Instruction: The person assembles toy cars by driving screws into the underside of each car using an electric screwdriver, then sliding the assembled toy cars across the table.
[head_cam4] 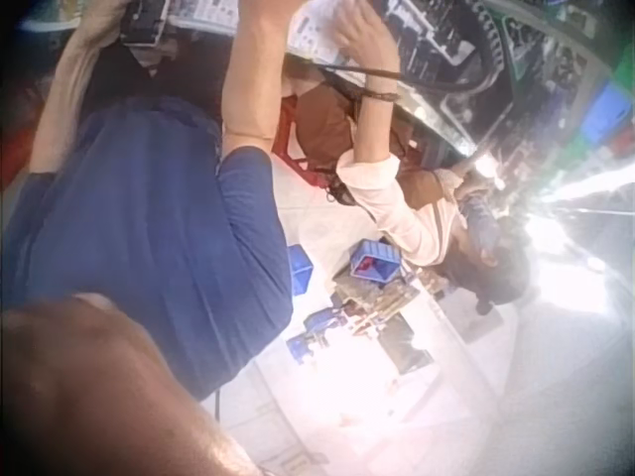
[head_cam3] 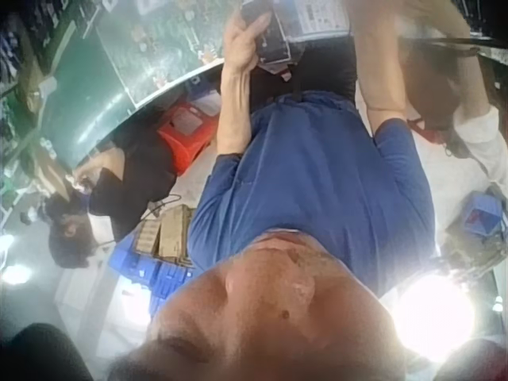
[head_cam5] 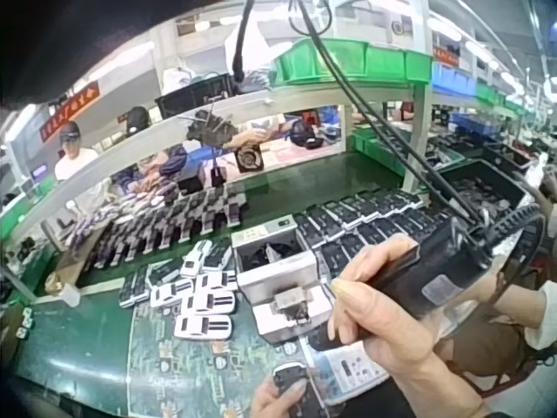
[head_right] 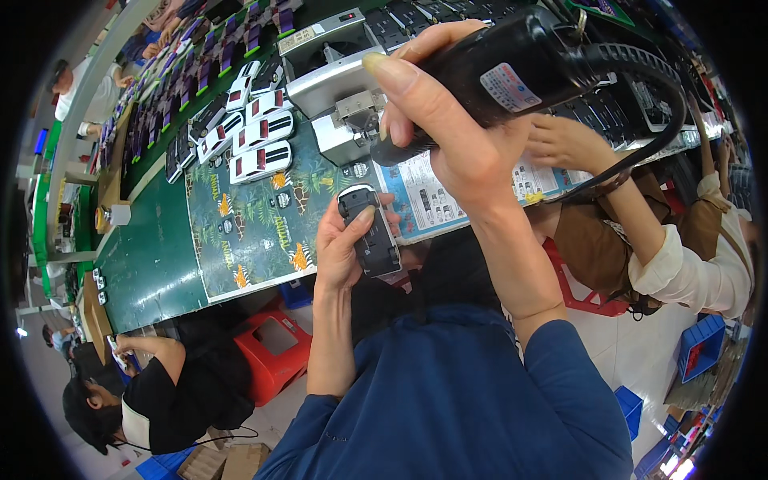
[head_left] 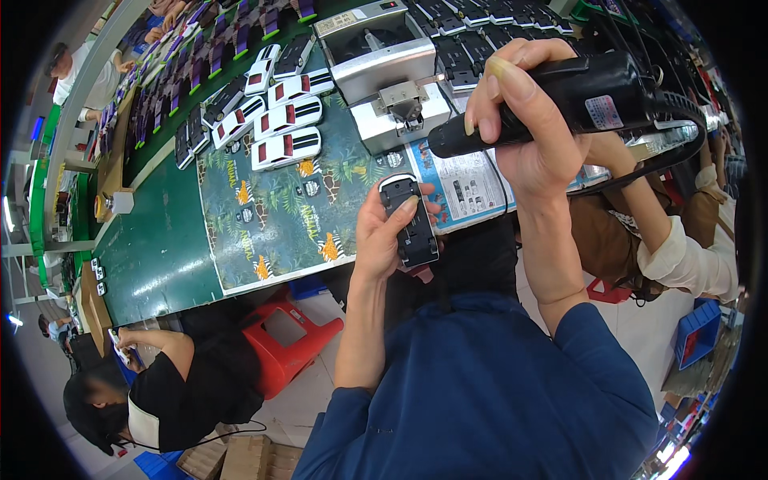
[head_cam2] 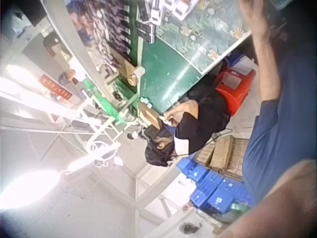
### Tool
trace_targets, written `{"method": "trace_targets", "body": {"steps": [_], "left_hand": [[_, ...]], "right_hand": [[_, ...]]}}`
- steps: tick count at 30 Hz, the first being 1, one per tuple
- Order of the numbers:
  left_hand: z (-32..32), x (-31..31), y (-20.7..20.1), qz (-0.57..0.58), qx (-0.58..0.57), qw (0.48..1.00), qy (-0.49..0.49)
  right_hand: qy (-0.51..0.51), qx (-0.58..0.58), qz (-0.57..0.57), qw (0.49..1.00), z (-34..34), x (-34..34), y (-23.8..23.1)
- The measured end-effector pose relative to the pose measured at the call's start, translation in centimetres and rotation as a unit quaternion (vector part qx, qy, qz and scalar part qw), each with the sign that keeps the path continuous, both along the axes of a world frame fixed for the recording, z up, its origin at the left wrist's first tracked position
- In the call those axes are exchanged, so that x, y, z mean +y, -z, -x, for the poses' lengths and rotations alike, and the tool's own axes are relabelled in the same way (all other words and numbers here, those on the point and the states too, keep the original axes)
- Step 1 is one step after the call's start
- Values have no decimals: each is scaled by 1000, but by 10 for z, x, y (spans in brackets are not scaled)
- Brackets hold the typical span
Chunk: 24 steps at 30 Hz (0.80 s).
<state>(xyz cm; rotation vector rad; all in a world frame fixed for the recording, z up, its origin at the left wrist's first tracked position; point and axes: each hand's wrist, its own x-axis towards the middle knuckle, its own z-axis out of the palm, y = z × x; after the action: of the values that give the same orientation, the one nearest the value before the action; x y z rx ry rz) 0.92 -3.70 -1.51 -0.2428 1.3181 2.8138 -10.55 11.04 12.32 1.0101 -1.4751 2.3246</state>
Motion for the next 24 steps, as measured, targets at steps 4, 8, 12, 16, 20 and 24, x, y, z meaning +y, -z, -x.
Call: {"method": "trace_targets", "body": {"steps": [4, 8, 12, 16, 20, 24], "left_hand": [[0, 3, -11, 16, 3, 1000, 11], [-1, 4, -9, 41, 3, 999, -10], [-1, 1, -6, 23, 0, 1000, -4], [0, 2, -5, 1, -15, 1000, -4], [1, 3, -5, 15, -16, 1000, -4], [5, 0, -3, 21, -28, 999, -7]], "right_hand": [[-10, 5, 8, 1000, 1, -2, 1], [-14, -13, 64, 998, -2, -9, -3], [-5, -35, 116, 993, 1, -15, -5], [21, 20, 97, 995, 19, -25, 0], [39, 52, 77, 995, 25, -37, 5], [84, 114, -35, 989, 32, -44, 10]]}}
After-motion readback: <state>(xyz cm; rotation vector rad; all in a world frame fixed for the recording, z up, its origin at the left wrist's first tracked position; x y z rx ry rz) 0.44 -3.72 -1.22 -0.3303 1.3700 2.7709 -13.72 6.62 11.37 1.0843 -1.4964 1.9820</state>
